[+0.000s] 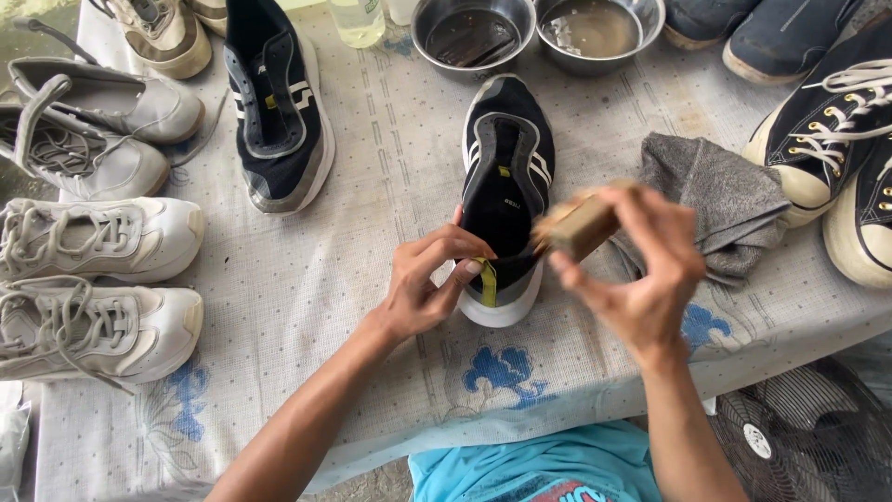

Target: The person cleans a dark-colored sneaker using a brush and a cloth. They scrub the shoe's upper and sole, then wipe it with a cloth. The person dips the brush into a bowl of liquid and continues scrubbing the shoe's interior and exterior.

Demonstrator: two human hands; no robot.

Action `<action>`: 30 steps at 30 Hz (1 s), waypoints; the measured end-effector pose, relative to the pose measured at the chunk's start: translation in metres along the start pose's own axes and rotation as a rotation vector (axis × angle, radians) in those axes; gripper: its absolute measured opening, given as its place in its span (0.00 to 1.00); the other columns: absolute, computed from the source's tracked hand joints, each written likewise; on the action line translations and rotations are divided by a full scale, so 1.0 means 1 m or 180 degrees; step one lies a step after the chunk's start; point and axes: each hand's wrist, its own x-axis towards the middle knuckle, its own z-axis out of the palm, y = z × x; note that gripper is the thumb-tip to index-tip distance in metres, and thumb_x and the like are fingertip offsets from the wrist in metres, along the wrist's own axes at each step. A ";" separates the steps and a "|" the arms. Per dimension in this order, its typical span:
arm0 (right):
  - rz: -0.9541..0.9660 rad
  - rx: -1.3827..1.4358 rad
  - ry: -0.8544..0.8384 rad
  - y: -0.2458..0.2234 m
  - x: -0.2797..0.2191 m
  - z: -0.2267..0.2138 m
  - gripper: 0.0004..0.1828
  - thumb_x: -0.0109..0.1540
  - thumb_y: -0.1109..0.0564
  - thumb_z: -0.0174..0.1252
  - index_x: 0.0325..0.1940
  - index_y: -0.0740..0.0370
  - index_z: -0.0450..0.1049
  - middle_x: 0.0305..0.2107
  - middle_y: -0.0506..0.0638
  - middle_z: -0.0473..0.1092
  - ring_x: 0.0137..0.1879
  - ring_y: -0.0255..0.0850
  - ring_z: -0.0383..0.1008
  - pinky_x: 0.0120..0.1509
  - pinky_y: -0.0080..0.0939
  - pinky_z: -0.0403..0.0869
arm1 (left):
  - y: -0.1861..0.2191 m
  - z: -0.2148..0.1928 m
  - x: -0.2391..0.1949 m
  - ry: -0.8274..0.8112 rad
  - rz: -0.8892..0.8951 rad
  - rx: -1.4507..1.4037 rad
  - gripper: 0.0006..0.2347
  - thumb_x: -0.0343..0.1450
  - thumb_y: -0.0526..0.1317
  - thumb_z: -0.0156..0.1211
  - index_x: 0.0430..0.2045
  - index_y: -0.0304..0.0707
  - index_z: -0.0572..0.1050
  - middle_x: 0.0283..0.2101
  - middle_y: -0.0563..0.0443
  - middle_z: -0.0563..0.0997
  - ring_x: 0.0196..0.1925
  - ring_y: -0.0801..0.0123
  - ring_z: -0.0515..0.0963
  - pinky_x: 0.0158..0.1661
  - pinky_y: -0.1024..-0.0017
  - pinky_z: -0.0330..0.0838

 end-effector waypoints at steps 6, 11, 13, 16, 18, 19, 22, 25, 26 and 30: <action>-0.0225 0.0539 -0.0365 0.005 -0.017 0.005 0.43 0.57 0.30 0.63 0.69 0.52 0.64 0.55 0.59 0.73 0.53 0.49 0.74 0.53 0.51 0.82 | -0.009 -0.009 0.000 -0.0240 0.0176 0.0370 0.08 0.78 0.36 0.49 0.38 0.28 0.74 0.37 0.43 0.84 0.32 0.62 0.85 0.69 0.47 0.68; -0.0364 0.0261 -0.0220 0.016 0.021 -0.015 0.36 0.59 0.32 0.59 0.57 0.63 0.73 0.47 0.59 0.78 0.50 0.50 0.78 0.60 0.50 0.73 | 0.006 -0.033 0.015 -0.0694 -0.0210 0.0180 0.07 0.79 0.37 0.48 0.40 0.30 0.72 0.39 0.42 0.84 0.37 0.59 0.87 0.73 0.46 0.61; -0.0491 0.0480 -0.0259 0.016 0.019 -0.017 0.38 0.57 0.31 0.59 0.59 0.63 0.72 0.51 0.58 0.76 0.53 0.52 0.79 0.61 0.53 0.77 | 0.008 -0.041 0.017 -0.0779 -0.0220 0.0168 0.07 0.79 0.37 0.48 0.39 0.31 0.72 0.38 0.43 0.84 0.38 0.61 0.87 0.73 0.44 0.59; -0.0860 0.0819 -0.0695 0.018 0.016 -0.005 0.43 0.51 0.27 0.66 0.60 0.56 0.72 0.54 0.60 0.73 0.54 0.51 0.73 0.60 0.52 0.77 | 0.011 -0.047 0.014 -0.0838 -0.0502 -0.0037 0.11 0.80 0.43 0.44 0.42 0.32 0.70 0.35 0.39 0.84 0.41 0.58 0.87 0.72 0.43 0.62; -0.1162 0.0298 -0.0511 0.025 0.023 0.009 0.39 0.56 0.30 0.64 0.58 0.61 0.74 0.51 0.61 0.75 0.56 0.52 0.76 0.59 0.53 0.75 | 0.011 -0.049 0.006 -0.0779 -0.0858 -0.0117 0.09 0.79 0.41 0.46 0.42 0.34 0.70 0.44 0.42 0.82 0.47 0.58 0.85 0.48 0.65 0.80; -0.1172 0.0309 -0.0527 0.025 0.023 0.006 0.39 0.56 0.30 0.64 0.58 0.61 0.74 0.51 0.61 0.75 0.56 0.52 0.76 0.59 0.53 0.75 | 0.011 -0.048 0.001 -0.0759 -0.0869 -0.0116 0.09 0.79 0.41 0.46 0.42 0.34 0.70 0.44 0.42 0.82 0.47 0.58 0.85 0.48 0.65 0.80; -0.0960 0.0001 -0.0238 0.032 0.030 0.002 0.39 0.57 0.35 0.69 0.61 0.66 0.72 0.55 0.71 0.72 0.58 0.59 0.74 0.61 0.60 0.73 | 0.004 -0.049 0.002 -0.0502 -0.0950 -0.0314 0.07 0.79 0.40 0.47 0.41 0.36 0.68 0.45 0.42 0.81 0.48 0.58 0.84 0.47 0.67 0.80; -0.1074 0.0663 -0.0540 0.034 0.021 0.014 0.42 0.53 0.29 0.67 0.61 0.57 0.69 0.55 0.64 0.73 0.57 0.54 0.75 0.63 0.56 0.75 | 0.000 -0.051 0.000 -0.0376 -0.1033 -0.0490 0.10 0.80 0.46 0.46 0.42 0.39 0.68 0.43 0.46 0.82 0.46 0.63 0.83 0.45 0.67 0.77; -0.1099 0.0456 -0.0438 0.037 0.022 0.018 0.41 0.55 0.29 0.66 0.60 0.58 0.71 0.54 0.64 0.74 0.54 0.53 0.75 0.61 0.54 0.73 | -0.001 -0.050 -0.002 -0.0327 -0.1074 -0.0587 0.10 0.80 0.46 0.46 0.42 0.38 0.68 0.43 0.45 0.81 0.47 0.63 0.83 0.45 0.68 0.77; -0.0905 -0.0019 -0.0056 0.045 0.036 0.012 0.39 0.59 0.35 0.68 0.63 0.65 0.72 0.55 0.71 0.73 0.56 0.60 0.75 0.61 0.61 0.72 | 0.009 -0.051 0.003 -0.0246 -0.1073 -0.0727 0.10 0.80 0.44 0.46 0.40 0.37 0.68 0.42 0.44 0.81 0.48 0.61 0.82 0.69 0.50 0.66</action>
